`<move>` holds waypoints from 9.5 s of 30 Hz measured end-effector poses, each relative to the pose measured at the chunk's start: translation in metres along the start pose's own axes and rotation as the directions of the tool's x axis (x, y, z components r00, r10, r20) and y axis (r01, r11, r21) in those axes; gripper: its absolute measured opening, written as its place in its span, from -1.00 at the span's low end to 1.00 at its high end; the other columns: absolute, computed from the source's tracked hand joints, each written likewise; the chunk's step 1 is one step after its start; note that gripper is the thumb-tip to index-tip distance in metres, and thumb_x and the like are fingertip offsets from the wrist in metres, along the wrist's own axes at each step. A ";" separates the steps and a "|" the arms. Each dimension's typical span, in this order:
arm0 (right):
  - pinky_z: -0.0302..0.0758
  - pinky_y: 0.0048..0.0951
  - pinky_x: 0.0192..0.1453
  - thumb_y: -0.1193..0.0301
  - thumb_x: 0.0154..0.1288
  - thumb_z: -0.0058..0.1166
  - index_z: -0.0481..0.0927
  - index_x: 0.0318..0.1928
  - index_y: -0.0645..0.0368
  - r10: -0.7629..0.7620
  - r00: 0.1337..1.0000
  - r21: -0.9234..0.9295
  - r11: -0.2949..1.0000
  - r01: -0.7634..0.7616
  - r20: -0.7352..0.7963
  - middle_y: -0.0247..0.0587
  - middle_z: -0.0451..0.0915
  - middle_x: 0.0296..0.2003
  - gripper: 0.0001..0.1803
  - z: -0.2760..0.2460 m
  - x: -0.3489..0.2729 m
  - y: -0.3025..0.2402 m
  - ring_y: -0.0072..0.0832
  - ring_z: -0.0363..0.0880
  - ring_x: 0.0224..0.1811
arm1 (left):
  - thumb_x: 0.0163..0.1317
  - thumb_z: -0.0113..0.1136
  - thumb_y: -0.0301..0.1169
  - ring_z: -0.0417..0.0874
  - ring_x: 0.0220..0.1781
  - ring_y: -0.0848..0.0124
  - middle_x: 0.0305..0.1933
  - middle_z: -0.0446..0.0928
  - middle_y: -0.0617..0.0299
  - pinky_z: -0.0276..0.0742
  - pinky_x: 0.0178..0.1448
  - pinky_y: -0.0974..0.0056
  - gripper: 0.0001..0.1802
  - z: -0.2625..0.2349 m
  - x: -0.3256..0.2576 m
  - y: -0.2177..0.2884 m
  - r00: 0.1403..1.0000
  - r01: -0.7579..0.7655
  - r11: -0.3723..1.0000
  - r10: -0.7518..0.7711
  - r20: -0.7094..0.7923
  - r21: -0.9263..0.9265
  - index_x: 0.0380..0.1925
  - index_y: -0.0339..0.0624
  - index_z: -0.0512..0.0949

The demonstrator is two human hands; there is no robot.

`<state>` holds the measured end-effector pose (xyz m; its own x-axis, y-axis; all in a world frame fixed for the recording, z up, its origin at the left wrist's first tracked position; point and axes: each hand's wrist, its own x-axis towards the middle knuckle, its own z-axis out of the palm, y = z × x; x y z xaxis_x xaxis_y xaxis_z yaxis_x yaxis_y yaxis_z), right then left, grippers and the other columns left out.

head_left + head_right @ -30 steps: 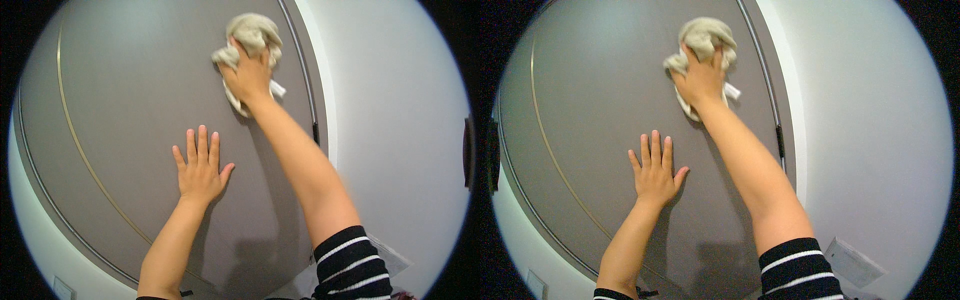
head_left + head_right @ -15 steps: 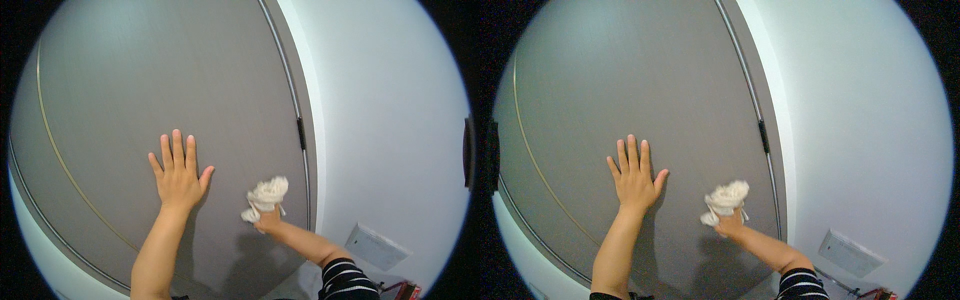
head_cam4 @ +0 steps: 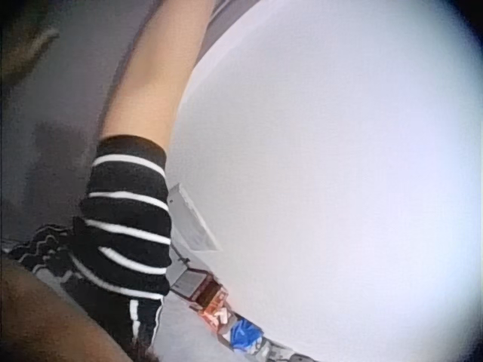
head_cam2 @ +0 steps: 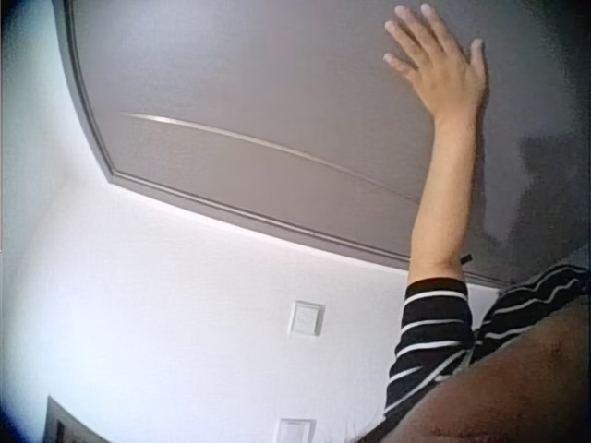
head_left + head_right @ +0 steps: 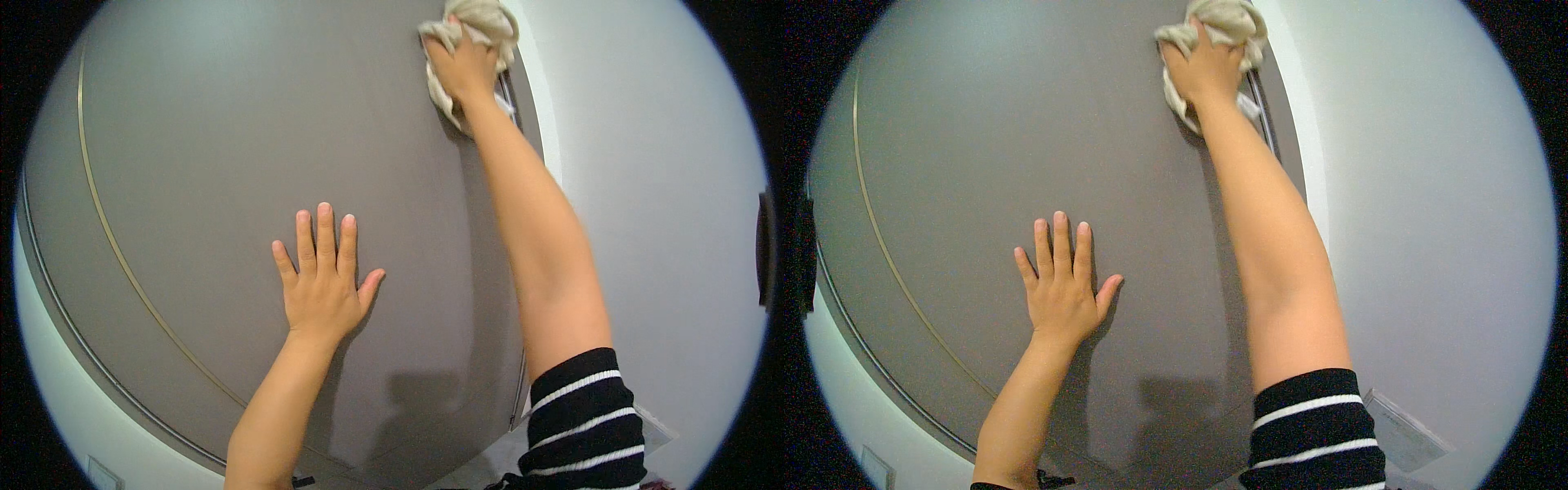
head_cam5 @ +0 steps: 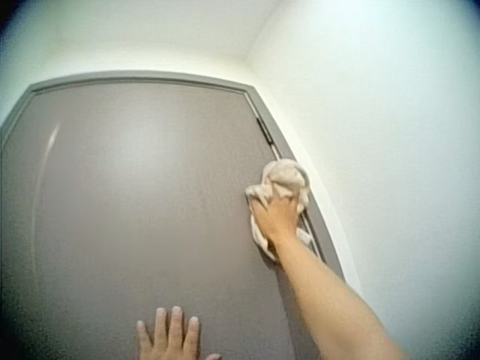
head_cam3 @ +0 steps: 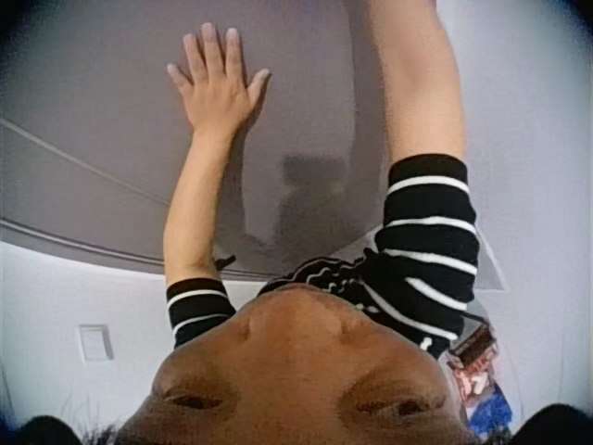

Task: The person wipes the surface of a gray door with a white cloth. They move the cloth in circular and vertical motions across the door panels and the vertical trim, using their left hand to steady the surface while wiping with the right.

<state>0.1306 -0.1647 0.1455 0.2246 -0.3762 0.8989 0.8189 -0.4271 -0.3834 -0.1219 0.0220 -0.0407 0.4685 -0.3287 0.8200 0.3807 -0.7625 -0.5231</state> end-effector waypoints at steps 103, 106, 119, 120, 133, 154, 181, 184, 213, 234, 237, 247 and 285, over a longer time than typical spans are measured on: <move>-0.05 0.13 0.44 0.26 0.14 0.18 0.00 0.48 0.00 0.559 0.697 0.188 0.703 -0.685 0.449 0.46 0.13 0.31 -0.06 -0.066 -0.482 -0.181 0.32 0.01 0.40 | 0.18 0.19 -0.16 0.13 0.50 -0.01 0.43 0.22 0.00 -0.23 0.50 -0.24 -0.40 -0.029 -0.233 -0.071 0.877 -0.328 0.865 0.428 0.217 -0.381 0.20 -0.14 0.42; -0.03 0.33 0.35 0.19 0.09 0.22 0.04 0.48 -0.15 0.082 0.915 0.183 0.969 -0.165 0.395 0.37 0.07 0.34 -0.04 -0.057 -0.403 -0.232 0.42 -0.18 0.42 | 0.22 0.14 -0.11 0.07 0.52 -0.06 0.45 0.17 -0.07 -0.29 0.50 -0.25 -0.36 -0.048 -0.227 -0.096 0.967 -0.201 0.961 0.226 0.120 -0.191 0.26 -0.19 0.36; 0.20 -0.10 0.38 0.26 0.22 0.19 0.04 0.46 0.08 0.961 0.127 -0.147 0.166 -0.975 0.246 0.35 0.40 0.17 -0.13 -0.105 -0.761 -0.136 0.19 0.33 0.26 | 0.31 -0.07 0.11 -0.09 0.56 -0.06 0.52 0.02 -0.06 -0.47 0.53 -0.18 -0.21 -0.039 -0.234 -0.116 0.992 -0.116 0.991 0.112 0.059 0.071 0.40 -0.14 0.17; 0.19 -0.08 0.38 0.28 0.20 0.18 0.05 0.46 0.10 0.981 -0.025 -0.159 0.006 -0.987 0.193 0.34 0.39 0.18 -0.13 -0.104 -0.770 -0.126 0.17 0.33 0.27 | 0.31 -0.06 0.12 -0.08 0.56 -0.06 0.52 0.03 -0.06 -0.47 0.53 -0.18 -0.21 -0.037 -0.232 -0.114 0.992 -0.113 0.991 0.109 0.059 0.066 0.40 -0.14 0.17; 0.09 0.27 0.24 0.22 -0.02 0.22 0.47 0.27 -0.20 -0.225 0.901 0.280 0.952 0.122 0.372 0.27 0.23 0.27 -0.28 -0.049 -0.465 -0.290 0.38 0.05 0.33 | 0.24 0.03 0.13 -0.21 0.58 -0.06 0.53 0.02 0.00 -0.61 0.46 -0.32 -0.23 -0.045 -0.324 -0.133 0.976 -0.019 0.999 0.010 0.219 0.040 0.32 -0.12 0.29; -0.06 0.62 0.23 0.08 -0.13 0.24 0.74 -0.30 -0.14 -0.771 0.457 0.535 0.637 0.555 0.443 -0.24 0.36 0.24 -0.67 -0.034 -0.440 -0.297 -0.05 0.14 0.38 | 0.24 0.04 0.11 -0.18 0.57 -0.06 0.55 -0.09 0.03 -0.15 0.38 -0.46 -0.15 -0.088 -0.427 -0.080 0.700 0.357 0.934 -0.274 0.660 0.010 0.41 -0.14 0.12; -0.23 0.42 0.43 0.15 0.30 0.00 0.33 0.34 -0.38 -0.829 0.415 0.491 0.558 0.669 0.376 -0.35 0.14 0.42 -0.43 0.018 -0.424 -0.458 -0.12 -0.11 0.52 | 0.21 0.10 0.13 -0.06 0.54 -0.06 0.48 0.08 -0.01 -0.06 0.37 -0.48 -0.17 -0.104 -0.474 -0.032 0.339 0.626 0.777 -0.344 0.876 0.063 0.38 -0.07 0.19; -0.24 0.40 0.44 0.12 0.36 -0.08 0.38 0.32 -0.30 -0.832 -0.112 0.707 0.381 0.596 0.543 -0.41 0.10 0.46 -0.49 -0.019 -0.510 -0.444 -0.14 -0.07 0.52 | 0.20 0.14 0.12 -0.05 0.54 -0.06 0.49 0.06 0.01 -0.04 0.37 -0.47 -0.16 -0.116 -0.480 -0.038 0.341 0.610 0.790 -0.340 0.876 0.069 0.39 -0.02 0.17; -0.10 0.20 0.49 0.19 0.20 0.08 0.69 -0.05 0.00 -0.999 0.018 0.808 0.050 0.587 0.049 -0.38 0.42 0.25 -0.64 -0.007 -0.607 -0.311 -0.38 0.32 0.34 | 0.23 0.19 -0.05 0.09 0.51 0.06 0.47 0.13 0.06 0.11 0.42 -0.27 -0.41 -0.149 -0.470 -0.058 0.294 0.578 0.813 -0.122 0.948 -0.074 0.21 -0.06 0.43; 0.02 0.14 0.48 0.24 0.16 0.01 0.56 0.12 -0.11 -0.908 -0.279 0.823 0.113 0.556 0.313 -0.46 0.57 0.05 -0.54 -0.073 -0.619 -0.058 -0.53 0.53 0.11 | 0.20 0.26 -0.19 0.20 0.44 -0.05 0.42 0.19 -0.08 0.15 0.47 0.04 -0.26 -0.121 -0.393 -0.029 0.496 0.822 0.514 -0.435 0.752 -0.245 0.32 -0.24 0.24; 0.03 0.11 0.49 0.24 0.16 0.03 0.61 0.04 -0.09 -0.937 -0.299 0.841 -0.012 0.542 0.179 -0.44 0.56 0.06 -0.60 -0.077 -0.609 -0.038 -0.46 0.54 0.12 | 0.19 0.27 -0.19 0.20 0.44 -0.06 0.43 0.16 -0.11 0.14 0.47 0.04 -0.23 -0.124 -0.394 -0.015 0.458 0.845 0.490 -0.454 0.765 -0.215 0.34 -0.24 0.22; -0.05 0.52 0.28 0.22 -0.08 0.32 0.44 0.24 -0.48 -0.703 0.682 0.416 0.691 0.591 0.199 -0.30 0.37 0.23 -0.25 -0.011 -0.323 -0.222 -0.10 0.00 0.45 | 0.14 0.31 -0.18 0.15 0.46 -0.12 0.46 0.08 -0.16 0.14 0.46 0.02 -0.17 -0.099 -0.333 -0.026 0.543 0.795 0.590 -0.589 0.598 -0.142 0.37 -0.18 0.20; -0.31 0.00 0.58 0.23 0.34 -0.17 0.52 0.16 -0.22 -0.957 -0.070 0.808 0.197 0.555 0.281 -0.45 0.53 0.14 -0.59 -0.068 -0.654 -0.210 -0.48 0.36 0.30 | 0.04 0.33 -0.27 0.08 0.49 0.03 0.45 0.10 -0.03 0.07 0.36 -0.38 -0.26 -0.141 -0.473 -0.015 0.424 0.589 0.808 -0.303 0.853 -0.006 0.25 -0.17 0.33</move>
<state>-0.2242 0.1148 -0.3761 -0.6512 0.6660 0.3638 0.7125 0.3715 0.5952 -0.4618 0.1104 -0.3883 0.7637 0.5673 0.3081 0.5791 -0.8130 0.0616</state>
